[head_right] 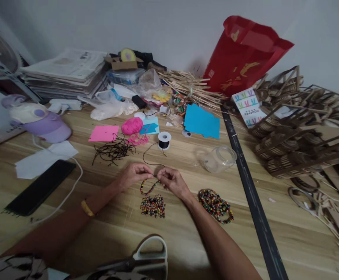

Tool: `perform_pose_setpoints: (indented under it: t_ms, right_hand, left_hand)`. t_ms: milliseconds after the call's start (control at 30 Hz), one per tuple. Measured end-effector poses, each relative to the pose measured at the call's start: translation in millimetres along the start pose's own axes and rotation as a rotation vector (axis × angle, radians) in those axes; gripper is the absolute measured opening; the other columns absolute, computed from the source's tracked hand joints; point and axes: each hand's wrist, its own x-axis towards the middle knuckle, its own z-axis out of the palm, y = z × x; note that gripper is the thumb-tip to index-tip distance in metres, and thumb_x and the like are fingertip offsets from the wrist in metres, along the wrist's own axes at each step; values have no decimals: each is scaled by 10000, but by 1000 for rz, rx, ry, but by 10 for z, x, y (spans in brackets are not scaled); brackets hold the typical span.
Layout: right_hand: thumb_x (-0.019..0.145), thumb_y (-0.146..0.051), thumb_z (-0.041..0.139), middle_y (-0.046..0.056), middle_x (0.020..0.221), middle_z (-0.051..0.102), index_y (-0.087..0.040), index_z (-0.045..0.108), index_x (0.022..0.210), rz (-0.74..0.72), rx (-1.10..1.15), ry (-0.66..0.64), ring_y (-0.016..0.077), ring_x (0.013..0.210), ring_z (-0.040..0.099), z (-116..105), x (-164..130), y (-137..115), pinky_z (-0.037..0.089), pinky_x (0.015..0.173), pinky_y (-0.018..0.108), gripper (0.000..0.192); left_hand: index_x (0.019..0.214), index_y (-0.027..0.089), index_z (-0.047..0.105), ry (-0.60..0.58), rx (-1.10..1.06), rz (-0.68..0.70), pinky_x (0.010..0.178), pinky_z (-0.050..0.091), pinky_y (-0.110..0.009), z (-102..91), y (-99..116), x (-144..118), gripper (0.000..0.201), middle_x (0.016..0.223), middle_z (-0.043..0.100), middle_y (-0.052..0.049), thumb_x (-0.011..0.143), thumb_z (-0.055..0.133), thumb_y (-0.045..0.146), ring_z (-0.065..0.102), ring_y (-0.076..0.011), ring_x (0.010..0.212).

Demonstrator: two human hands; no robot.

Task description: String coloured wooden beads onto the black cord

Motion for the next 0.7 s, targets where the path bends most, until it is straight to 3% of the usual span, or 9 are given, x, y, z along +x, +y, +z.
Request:
perform_pose_setpoints:
  t_ms: [700]
  right_hand:
    - [753, -506, 651, -54, 540, 469, -161, 585, 759, -27, -42, -36, 54, 437, 389, 4, -7, -35, 322, 402, 169, 351]
  left_hand:
    - [830, 84, 708, -56, 41, -11, 712, 518, -261, -5, -63, 14, 172, 838, 745, -101, 721, 703, 217, 674, -172, 757]
